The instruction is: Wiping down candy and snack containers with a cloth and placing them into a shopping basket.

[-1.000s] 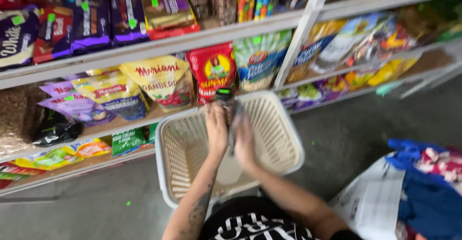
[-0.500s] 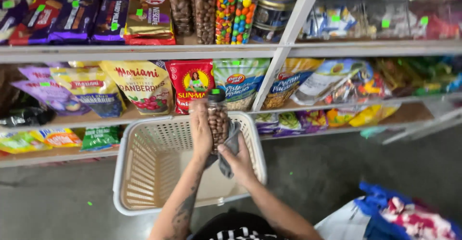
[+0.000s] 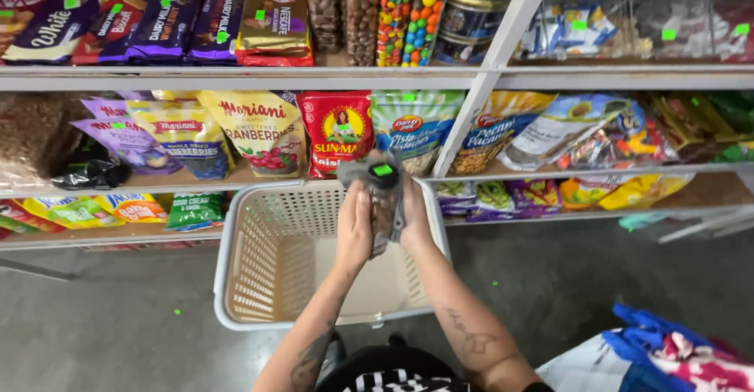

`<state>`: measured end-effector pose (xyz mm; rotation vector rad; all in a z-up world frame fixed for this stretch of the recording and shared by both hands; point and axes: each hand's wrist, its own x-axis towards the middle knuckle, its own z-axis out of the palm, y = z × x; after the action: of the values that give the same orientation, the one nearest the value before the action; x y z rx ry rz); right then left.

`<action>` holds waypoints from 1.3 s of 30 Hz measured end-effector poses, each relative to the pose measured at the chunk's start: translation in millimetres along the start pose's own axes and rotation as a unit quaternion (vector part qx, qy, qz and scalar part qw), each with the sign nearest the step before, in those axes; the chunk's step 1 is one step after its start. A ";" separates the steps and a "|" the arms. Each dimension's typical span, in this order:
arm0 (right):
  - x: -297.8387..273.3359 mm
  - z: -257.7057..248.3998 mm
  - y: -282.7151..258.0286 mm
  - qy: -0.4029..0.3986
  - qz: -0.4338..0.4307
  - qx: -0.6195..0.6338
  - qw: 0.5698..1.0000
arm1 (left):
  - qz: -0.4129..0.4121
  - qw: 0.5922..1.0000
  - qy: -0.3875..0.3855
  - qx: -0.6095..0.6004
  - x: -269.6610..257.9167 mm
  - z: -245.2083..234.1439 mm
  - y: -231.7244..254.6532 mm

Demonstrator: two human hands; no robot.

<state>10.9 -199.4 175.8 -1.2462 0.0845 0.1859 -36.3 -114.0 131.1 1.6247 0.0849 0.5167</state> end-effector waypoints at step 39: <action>5.7 70.5 41.0 -0.061 -0.293 -0.298 0.907 | 0.040 0.990 0.077 -0.108 62.8 -66.3 -20.2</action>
<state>6.3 -119.6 159.0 -1.8066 -0.4898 -0.2566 -0.2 -27.7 131.3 1.3793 0.0757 0.6898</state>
